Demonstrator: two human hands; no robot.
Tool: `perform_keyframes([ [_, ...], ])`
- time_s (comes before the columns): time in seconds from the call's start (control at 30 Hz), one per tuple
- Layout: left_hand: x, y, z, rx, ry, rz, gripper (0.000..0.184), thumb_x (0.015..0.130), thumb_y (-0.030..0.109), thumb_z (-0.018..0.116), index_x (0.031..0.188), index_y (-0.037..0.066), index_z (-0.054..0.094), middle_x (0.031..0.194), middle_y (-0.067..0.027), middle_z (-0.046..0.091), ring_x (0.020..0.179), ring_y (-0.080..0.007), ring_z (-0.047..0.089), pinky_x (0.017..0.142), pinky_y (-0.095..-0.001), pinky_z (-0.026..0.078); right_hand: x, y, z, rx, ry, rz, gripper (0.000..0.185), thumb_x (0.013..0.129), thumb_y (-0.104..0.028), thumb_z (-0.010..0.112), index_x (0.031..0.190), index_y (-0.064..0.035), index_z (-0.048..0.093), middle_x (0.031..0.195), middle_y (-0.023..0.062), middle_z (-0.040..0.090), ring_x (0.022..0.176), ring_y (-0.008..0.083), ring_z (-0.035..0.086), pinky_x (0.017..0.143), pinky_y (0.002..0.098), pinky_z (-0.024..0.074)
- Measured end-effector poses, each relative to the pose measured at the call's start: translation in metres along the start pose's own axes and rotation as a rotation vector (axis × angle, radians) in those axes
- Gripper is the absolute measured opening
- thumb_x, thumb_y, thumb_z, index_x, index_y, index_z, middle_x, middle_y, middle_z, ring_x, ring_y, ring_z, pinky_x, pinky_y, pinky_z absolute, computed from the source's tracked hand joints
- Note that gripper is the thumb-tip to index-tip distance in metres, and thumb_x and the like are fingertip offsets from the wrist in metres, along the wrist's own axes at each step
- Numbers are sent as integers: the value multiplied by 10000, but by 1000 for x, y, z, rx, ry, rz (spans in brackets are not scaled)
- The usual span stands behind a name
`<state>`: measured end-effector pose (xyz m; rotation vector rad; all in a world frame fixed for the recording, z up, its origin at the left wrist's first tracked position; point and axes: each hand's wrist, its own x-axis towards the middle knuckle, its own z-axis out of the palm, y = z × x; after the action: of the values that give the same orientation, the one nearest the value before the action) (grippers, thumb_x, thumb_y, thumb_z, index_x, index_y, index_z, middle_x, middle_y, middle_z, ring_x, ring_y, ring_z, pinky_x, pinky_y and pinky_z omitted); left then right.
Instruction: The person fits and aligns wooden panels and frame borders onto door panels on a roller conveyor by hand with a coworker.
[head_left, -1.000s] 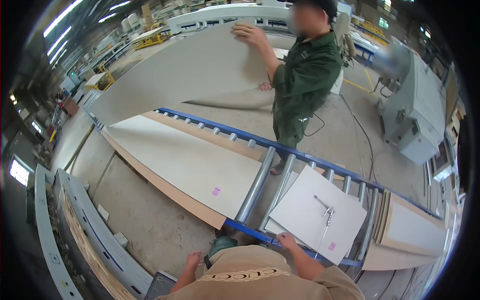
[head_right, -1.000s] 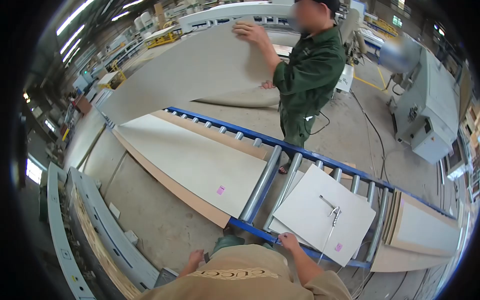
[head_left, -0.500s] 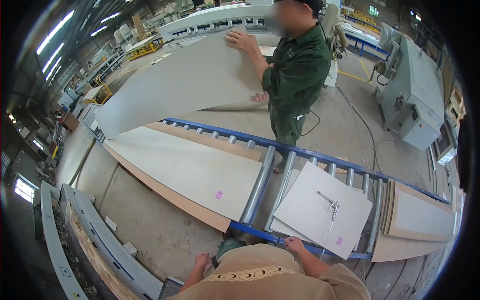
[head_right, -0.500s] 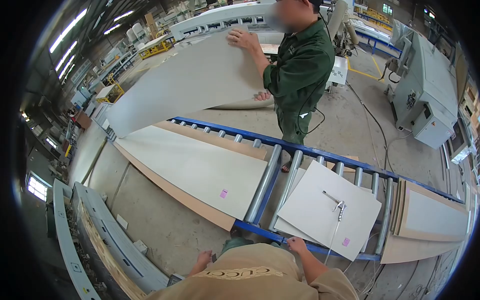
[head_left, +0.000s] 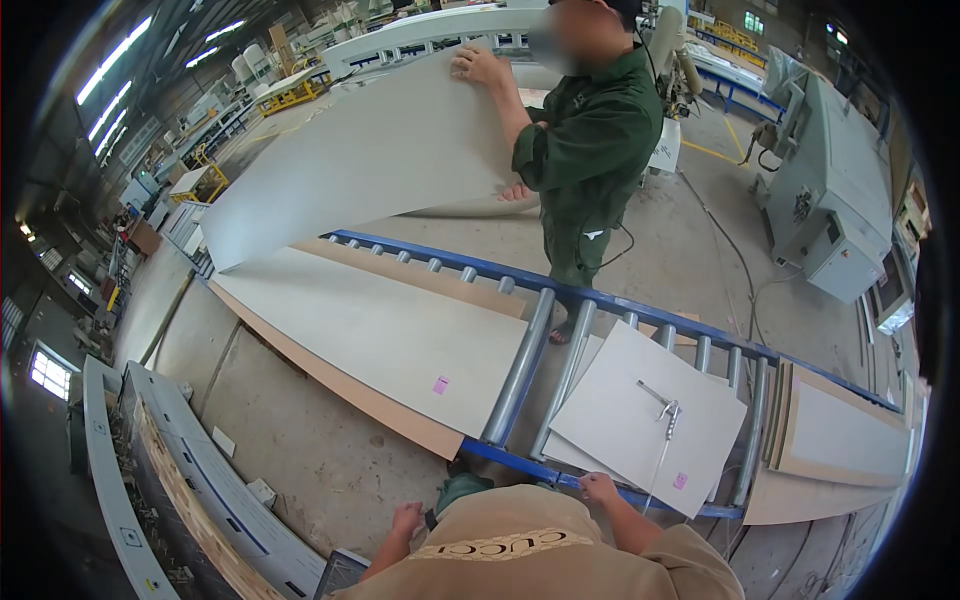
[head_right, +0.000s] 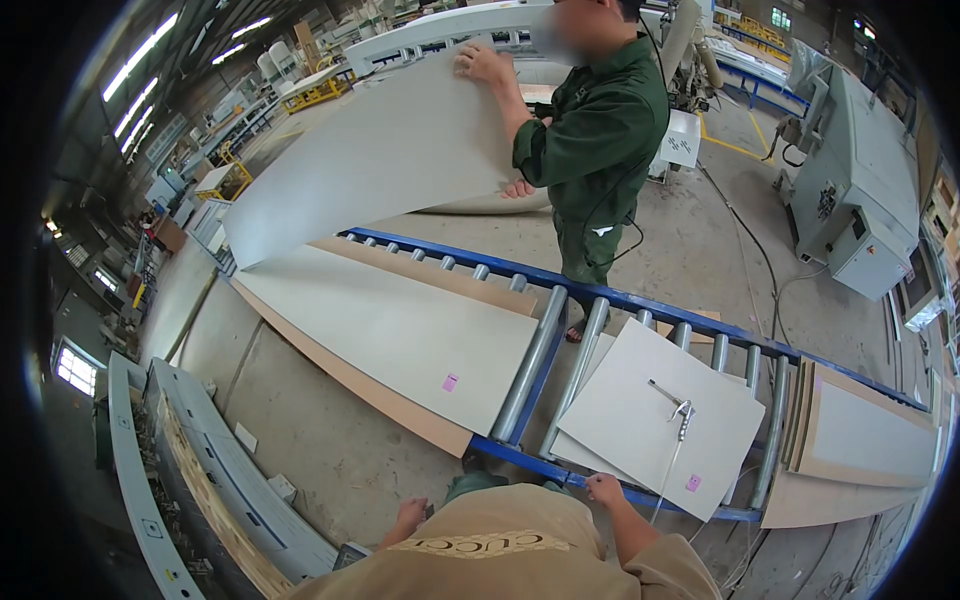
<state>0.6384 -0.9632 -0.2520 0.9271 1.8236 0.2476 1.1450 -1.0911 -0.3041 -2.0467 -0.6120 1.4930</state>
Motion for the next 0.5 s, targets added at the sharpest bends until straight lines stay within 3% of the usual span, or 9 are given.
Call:
perform_keyframes([
  [0.27,-10,4,0,44,-53,-20,310,920,286,642,1088,27,673,883,-95,677,697,-195,637,592,-346,519,0,18,-2,-42,4,43,263,907,-262,648,891,-3,693,764,83,692,589,147,635,491,291,496],
  [0.5,-24,15,1,-1,-25,-106,310,938,302,620,1123,55,631,936,-91,683,762,-211,668,640,-347,524,-13,24,-2,-17,12,63,281,914,-270,630,881,0,700,740,95,685,584,157,634,487,299,490],
])
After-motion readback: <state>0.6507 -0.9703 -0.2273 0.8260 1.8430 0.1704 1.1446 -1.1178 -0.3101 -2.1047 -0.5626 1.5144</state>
